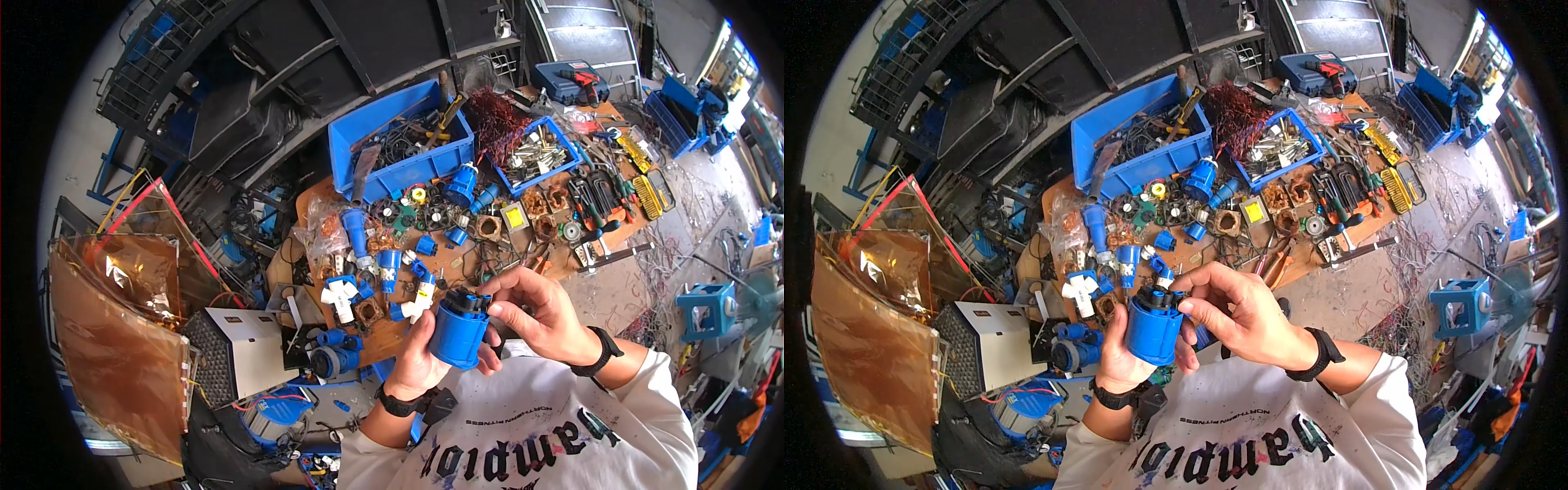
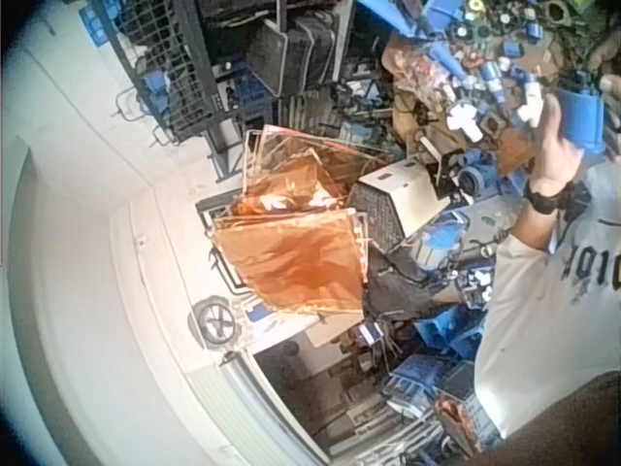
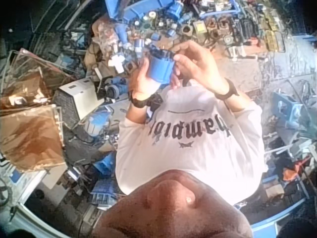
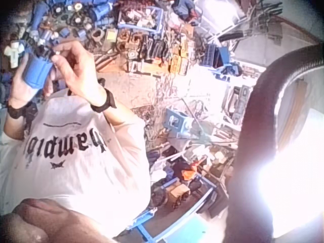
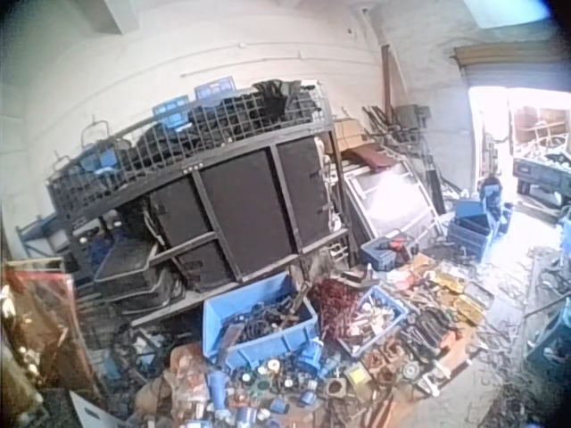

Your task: The person inspects a blue plastic electrical connector and a black component with internal wiring. They then pick up a small cylindrical electrical part and use a screwdriver to manipulate its internal components on a cluttered workbench.

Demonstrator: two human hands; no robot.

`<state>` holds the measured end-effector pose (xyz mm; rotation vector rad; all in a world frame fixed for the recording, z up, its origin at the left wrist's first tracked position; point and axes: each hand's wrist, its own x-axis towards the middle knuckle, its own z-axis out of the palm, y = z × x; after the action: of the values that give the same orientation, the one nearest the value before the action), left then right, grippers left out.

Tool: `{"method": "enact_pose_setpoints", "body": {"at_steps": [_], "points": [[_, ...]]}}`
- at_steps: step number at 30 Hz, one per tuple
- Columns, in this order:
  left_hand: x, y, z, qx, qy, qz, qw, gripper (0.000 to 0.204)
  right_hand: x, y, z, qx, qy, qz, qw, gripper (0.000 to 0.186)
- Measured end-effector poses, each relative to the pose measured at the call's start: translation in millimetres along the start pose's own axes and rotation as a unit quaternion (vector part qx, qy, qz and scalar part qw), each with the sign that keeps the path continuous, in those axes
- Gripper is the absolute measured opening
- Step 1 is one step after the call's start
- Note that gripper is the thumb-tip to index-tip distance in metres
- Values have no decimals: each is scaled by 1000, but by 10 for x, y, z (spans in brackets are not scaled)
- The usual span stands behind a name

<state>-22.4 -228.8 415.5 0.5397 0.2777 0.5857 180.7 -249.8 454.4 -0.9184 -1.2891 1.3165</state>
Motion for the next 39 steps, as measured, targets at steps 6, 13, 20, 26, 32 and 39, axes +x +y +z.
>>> {"method": "enact_pose_setpoints", "body": {"at_steps": [6, 13, 20, 26, 32, 39], "points": [[184, -65, -359, 114, 76, 60, 989, 57, 39, 166, -165, -34, 32, 54, 997, 17], [152, -838, -2153, 143, 363, -106, 915, 52, -444, 475, -738, -113, 160, 203, 959, 16], [233, -1167, -2975, 150, 476, -84, 863, 57, -1236, 714, -1150, -138, 267, 315, 900, 12], [830, -728, -3400, 241, 524, -12, 817, 63, -1687, 770, -1399, -187, 290, 337, 876, 10], [1508, -359, -4083, 342, 573, 20, 745, 70, -1910, 700, -1518, -197, 332, 368, 846, 13], [1919, -112, -4508, 249, 545, 68, 798, 57, -1984, 693, -1549, -167, 356, 403, 826, 12]]}}
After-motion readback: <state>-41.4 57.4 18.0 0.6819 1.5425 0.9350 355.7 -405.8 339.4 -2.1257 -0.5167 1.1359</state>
